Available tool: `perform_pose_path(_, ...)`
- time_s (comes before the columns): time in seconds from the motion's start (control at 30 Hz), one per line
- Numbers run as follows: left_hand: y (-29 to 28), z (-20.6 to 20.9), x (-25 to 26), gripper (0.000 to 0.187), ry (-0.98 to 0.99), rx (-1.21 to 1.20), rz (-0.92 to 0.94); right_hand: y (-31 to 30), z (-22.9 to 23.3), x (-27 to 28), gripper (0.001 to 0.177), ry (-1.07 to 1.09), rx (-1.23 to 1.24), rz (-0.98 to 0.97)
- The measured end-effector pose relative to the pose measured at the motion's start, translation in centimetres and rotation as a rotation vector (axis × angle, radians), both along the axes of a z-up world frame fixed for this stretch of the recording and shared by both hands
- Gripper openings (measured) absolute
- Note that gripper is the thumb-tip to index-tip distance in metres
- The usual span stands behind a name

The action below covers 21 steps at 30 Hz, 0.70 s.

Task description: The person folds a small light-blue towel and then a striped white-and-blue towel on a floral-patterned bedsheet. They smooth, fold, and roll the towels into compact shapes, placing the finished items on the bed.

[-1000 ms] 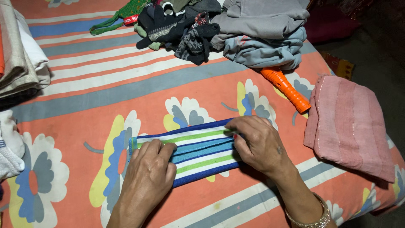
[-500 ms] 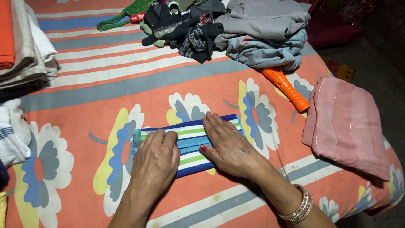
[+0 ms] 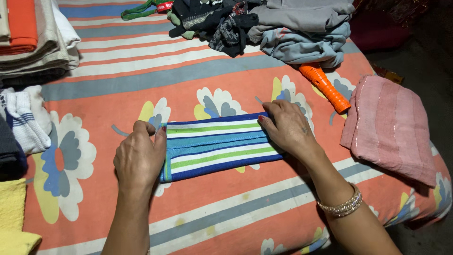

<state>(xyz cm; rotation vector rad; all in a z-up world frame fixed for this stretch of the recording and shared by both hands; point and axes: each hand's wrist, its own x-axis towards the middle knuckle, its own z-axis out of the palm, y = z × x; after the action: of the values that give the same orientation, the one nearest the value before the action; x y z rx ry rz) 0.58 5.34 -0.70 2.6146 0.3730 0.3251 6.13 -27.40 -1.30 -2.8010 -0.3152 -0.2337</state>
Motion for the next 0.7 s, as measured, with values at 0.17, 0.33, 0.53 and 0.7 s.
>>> perform_pose_path(0.17,0.3,1.0,0.4,0.037,0.153,-0.120,0.077,-1.0,1.1,3.4,0.034,0.069,0.045,0.163)
perform_pose_path(0.33,0.2,1.3,0.5,0.036,0.286,-0.196,0.108,-1.5,0.4,4.2,0.023,0.193,0.251,0.149)
perform_pose_path(0.53,0.9,0.6,0.9,0.031,0.183,-0.453,0.090,-1.6,-0.1,3.9,0.020,0.191,0.331,0.085)
perform_pose_path(0.7,0.9,0.4,1.2,0.037,0.293,-0.233,0.071,-1.7,-0.3,4.3,0.020,0.126,0.250,0.109)
